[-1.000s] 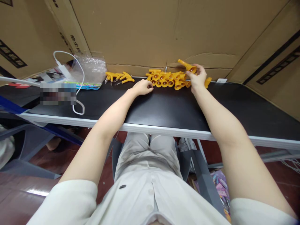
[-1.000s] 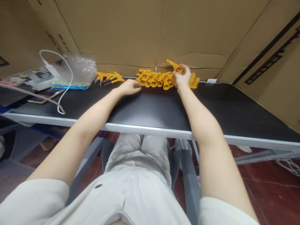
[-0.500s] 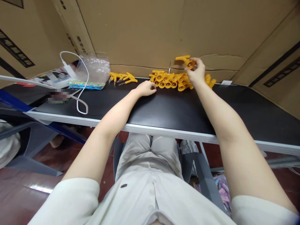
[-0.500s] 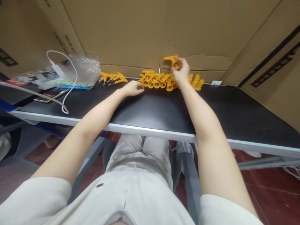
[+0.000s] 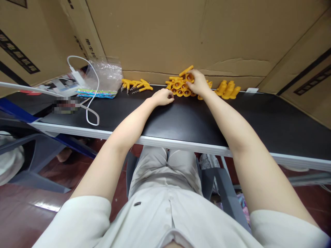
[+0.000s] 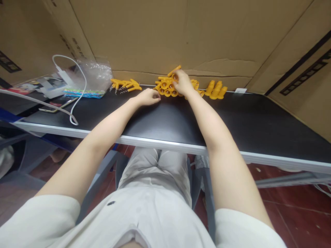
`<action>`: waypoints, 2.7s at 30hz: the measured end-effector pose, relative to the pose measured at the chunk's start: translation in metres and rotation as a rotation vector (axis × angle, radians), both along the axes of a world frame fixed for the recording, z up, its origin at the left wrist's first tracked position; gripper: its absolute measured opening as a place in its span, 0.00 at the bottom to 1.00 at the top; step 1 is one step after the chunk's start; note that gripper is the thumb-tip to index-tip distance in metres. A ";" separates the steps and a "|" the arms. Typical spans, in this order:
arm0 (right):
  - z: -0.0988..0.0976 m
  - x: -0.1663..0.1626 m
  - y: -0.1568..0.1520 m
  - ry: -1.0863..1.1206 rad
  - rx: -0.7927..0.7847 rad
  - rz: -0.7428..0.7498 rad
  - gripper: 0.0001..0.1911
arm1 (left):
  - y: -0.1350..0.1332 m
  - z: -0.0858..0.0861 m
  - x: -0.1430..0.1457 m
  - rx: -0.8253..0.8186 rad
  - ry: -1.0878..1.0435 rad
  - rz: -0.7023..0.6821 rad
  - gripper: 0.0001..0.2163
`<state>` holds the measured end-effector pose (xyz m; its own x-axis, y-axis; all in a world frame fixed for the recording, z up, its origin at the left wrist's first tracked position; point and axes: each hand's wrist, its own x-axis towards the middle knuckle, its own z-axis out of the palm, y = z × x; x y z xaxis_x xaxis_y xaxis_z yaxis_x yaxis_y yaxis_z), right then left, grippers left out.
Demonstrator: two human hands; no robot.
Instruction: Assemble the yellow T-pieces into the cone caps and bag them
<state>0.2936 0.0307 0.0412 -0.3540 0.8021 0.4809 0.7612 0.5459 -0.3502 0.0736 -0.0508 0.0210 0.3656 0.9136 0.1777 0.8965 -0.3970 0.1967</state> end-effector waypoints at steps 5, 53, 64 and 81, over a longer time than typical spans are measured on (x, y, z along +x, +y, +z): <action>-0.008 -0.003 0.002 -0.058 -0.011 -0.007 0.29 | -0.003 0.002 0.002 -0.005 0.002 0.002 0.18; -0.001 0.106 -0.047 -0.282 -0.212 -0.638 0.19 | 0.004 -0.004 -0.002 -0.020 -0.038 0.010 0.17; 0.002 0.114 -0.040 -0.299 -0.259 -0.629 0.27 | 0.004 -0.003 -0.002 -0.019 -0.030 0.011 0.17; 0.011 0.108 -0.053 -0.596 -0.220 -0.622 0.25 | 0.005 -0.004 -0.002 -0.023 -0.045 0.014 0.17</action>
